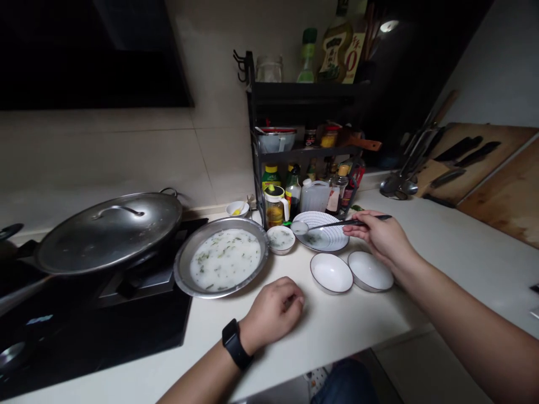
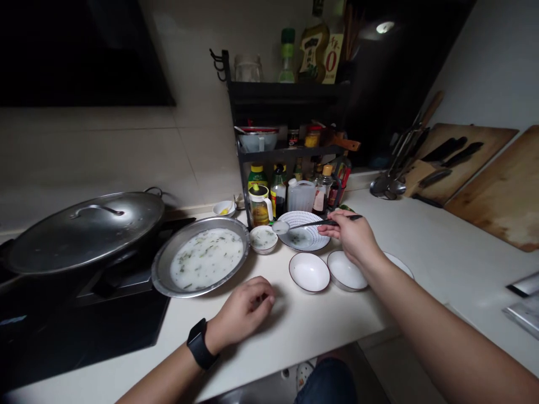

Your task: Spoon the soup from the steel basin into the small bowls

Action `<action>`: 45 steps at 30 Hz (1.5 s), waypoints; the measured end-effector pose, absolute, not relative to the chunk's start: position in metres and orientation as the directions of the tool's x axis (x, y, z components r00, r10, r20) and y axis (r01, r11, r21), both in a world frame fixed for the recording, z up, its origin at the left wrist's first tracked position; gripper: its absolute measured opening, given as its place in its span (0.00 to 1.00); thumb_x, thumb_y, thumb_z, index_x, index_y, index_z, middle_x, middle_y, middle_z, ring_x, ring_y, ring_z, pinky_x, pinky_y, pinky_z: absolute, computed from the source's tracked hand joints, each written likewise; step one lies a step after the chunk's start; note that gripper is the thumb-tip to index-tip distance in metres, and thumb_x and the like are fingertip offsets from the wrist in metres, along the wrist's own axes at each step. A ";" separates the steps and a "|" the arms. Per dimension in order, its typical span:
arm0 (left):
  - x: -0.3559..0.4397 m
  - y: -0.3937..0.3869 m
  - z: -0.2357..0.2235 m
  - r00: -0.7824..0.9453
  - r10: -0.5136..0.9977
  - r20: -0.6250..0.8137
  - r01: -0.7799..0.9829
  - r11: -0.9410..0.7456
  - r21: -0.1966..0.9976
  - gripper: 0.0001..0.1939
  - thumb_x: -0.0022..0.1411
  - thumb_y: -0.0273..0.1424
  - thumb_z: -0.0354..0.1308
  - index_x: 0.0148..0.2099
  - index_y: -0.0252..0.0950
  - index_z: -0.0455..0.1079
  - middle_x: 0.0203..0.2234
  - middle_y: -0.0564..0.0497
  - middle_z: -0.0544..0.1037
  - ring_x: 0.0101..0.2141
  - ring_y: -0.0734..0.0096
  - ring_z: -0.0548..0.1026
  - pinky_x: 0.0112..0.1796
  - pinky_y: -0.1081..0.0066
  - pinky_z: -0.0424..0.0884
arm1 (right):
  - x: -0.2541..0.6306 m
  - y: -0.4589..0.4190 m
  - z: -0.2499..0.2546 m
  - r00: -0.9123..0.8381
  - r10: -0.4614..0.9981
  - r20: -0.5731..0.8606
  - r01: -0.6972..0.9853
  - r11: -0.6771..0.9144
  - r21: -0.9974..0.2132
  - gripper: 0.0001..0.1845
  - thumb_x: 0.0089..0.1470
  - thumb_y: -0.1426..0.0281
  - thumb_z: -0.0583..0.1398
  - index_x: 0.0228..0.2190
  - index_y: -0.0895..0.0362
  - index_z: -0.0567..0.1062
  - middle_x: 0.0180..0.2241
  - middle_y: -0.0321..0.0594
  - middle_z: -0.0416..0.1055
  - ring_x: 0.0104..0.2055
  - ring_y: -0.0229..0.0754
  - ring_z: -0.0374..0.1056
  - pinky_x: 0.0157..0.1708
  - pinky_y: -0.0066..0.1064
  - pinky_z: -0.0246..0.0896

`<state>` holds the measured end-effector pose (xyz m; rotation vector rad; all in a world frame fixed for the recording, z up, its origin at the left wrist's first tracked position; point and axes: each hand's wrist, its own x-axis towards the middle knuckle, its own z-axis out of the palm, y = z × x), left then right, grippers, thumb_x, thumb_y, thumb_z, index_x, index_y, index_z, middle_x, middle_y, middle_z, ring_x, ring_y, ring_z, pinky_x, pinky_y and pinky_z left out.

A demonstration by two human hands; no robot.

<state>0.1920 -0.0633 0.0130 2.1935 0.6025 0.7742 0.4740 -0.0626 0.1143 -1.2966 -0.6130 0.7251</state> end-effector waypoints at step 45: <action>0.209 -0.045 -0.031 0.534 0.630 0.563 0.254 -0.755 0.605 0.13 0.64 0.27 0.52 0.26 0.38 0.65 0.20 0.51 0.70 0.24 0.71 0.68 0.27 0.68 0.60 | 0.334 0.005 0.054 -0.191 0.835 0.515 0.620 0.510 -0.597 0.07 0.62 0.69 0.56 0.35 0.53 0.75 0.37 0.42 0.77 0.39 0.44 0.74 0.44 0.36 0.68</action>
